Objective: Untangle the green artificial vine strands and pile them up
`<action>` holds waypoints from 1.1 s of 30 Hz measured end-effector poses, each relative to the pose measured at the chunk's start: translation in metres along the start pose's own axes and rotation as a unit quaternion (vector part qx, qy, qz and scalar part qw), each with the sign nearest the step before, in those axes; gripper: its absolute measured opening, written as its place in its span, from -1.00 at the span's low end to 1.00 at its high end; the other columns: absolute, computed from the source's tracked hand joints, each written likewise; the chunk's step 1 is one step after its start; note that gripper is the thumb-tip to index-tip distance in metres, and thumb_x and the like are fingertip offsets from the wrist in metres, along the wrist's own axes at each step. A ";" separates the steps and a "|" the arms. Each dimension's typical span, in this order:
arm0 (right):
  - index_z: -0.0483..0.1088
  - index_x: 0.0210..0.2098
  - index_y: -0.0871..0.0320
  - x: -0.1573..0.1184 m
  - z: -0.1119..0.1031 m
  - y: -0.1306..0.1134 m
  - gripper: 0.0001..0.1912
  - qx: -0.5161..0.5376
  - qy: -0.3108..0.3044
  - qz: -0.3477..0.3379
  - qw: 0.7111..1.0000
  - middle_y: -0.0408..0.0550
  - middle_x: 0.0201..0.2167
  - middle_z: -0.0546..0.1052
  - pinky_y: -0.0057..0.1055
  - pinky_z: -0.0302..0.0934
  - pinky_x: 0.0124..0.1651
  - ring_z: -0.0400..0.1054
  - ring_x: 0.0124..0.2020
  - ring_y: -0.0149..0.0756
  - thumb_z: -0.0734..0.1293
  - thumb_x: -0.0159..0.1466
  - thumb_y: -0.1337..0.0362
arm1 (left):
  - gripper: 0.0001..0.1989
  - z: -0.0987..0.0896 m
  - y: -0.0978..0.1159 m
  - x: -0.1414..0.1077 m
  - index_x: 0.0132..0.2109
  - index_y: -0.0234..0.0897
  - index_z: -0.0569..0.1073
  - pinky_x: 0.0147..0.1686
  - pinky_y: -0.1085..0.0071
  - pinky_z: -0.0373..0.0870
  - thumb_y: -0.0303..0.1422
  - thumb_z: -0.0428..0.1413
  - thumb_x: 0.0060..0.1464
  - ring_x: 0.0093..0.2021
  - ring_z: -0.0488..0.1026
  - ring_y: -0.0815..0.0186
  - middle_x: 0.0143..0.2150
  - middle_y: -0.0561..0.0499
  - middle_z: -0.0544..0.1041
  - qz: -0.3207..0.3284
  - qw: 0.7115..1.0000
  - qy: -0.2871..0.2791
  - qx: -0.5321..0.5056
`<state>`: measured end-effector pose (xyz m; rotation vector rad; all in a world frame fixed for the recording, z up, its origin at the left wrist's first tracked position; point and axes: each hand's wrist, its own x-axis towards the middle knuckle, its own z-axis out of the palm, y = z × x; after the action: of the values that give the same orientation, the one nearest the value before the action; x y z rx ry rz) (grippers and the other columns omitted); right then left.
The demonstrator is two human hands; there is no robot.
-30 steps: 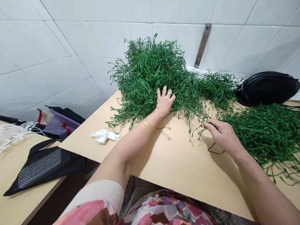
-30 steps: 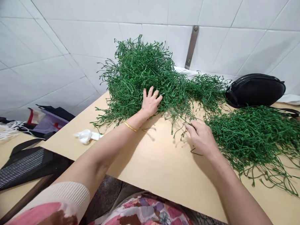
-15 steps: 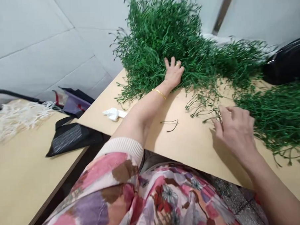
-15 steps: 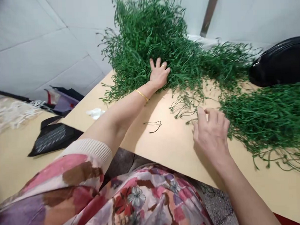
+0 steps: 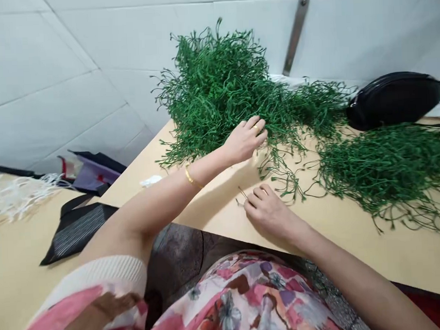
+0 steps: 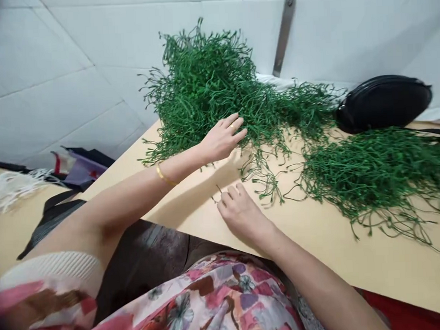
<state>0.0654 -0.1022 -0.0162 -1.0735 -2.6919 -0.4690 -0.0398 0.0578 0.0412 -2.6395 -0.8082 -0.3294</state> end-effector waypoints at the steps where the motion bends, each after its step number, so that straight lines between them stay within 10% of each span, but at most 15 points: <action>1: 0.44 -0.39 0.24 -0.006 -0.005 0.003 -0.81 0.006 0.017 -0.008 1.000 0.02 -0.43 0.43 -0.23 0.07 -0.14 0.20 -0.33 -0.22 0.19 0.23 0.46 | -0.69 -0.004 0.006 -0.005 0.00 -0.36 0.35 0.03 0.14 0.23 -0.51 -0.12 0.13 0.22 0.14 0.04 0.14 -0.26 0.29 0.000 1.000 0.016 -0.008; 6: 0.46 -0.28 0.26 -0.068 -0.056 0.051 -0.79 -0.058 0.094 0.141 0.984 0.04 -0.40 0.44 -0.29 0.06 -0.19 0.21 -0.29 -0.23 0.21 0.18 0.47 | -0.68 -0.004 0.028 -0.024 -0.34 -0.31 0.41 -0.30 0.33 0.30 -0.35 -0.19 0.23 -0.23 0.31 0.24 -0.31 -0.12 0.43 -0.111 0.989 0.049 -0.084; 12: 0.46 -0.42 0.20 -0.123 -0.089 0.108 -0.78 -0.272 -0.024 0.413 0.869 0.21 -0.25 0.44 -0.28 -0.16 -0.37 0.19 -0.29 -0.09 0.19 0.21 0.30 | -0.72 0.009 0.019 -0.005 -0.36 -0.32 0.45 -0.18 0.22 0.24 -0.38 -0.12 0.19 -0.07 0.28 0.14 -0.19 -0.16 0.46 -0.084 0.992 0.069 -0.062; 17: 0.46 -0.44 0.17 -0.061 -0.057 0.117 -0.69 0.065 -0.002 0.365 0.929 0.02 -0.40 0.50 -0.36 0.01 -0.31 0.25 -0.35 -0.25 0.12 0.25 0.26 | -0.76 0.003 0.015 0.016 -0.25 -0.33 0.47 -0.08 0.15 0.20 -0.40 -0.09 0.16 0.07 0.23 0.06 -0.07 -0.19 0.44 -0.074 0.996 0.043 -0.025; 20: 0.45 -0.51 0.17 -0.007 -0.023 0.125 -0.69 0.201 -0.013 0.412 0.889 0.00 -0.45 0.51 -0.40 0.02 -0.30 0.27 -0.37 -0.28 0.15 0.22 0.25 | -0.75 0.005 0.016 0.025 -0.13 -0.29 0.47 -0.04 0.14 0.19 -0.40 -0.07 0.14 0.09 0.23 0.06 -0.02 -0.18 0.43 -0.034 0.999 0.032 -0.026; 26: 0.49 -0.43 0.17 0.036 0.029 0.134 -0.81 0.216 -0.011 0.487 0.846 0.01 -0.47 0.53 -0.40 0.05 -0.32 0.32 -0.38 -0.25 0.24 0.10 0.29 | -0.65 0.030 0.000 0.039 -0.01 -0.21 0.44 0.04 0.09 0.13 -0.49 -0.06 0.07 0.21 0.12 0.00 0.14 -0.21 0.31 -0.019 0.999 -0.018 0.018; 33: 0.48 -0.36 0.18 0.029 0.029 0.147 -0.74 0.246 0.031 0.502 0.829 0.02 -0.38 0.54 -0.39 0.09 -0.28 0.31 -0.35 -0.27 0.19 0.17 0.21 | -0.67 0.049 -0.020 0.048 0.04 -0.25 0.37 0.01 0.12 0.16 -0.38 -0.08 0.14 0.12 0.20 0.04 0.07 -0.22 0.36 -0.093 0.996 0.001 -0.007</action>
<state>0.1445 0.0271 -0.0027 -1.9511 -1.6318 0.3559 -0.0071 0.1167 0.0172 -2.5818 -1.0571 -0.3861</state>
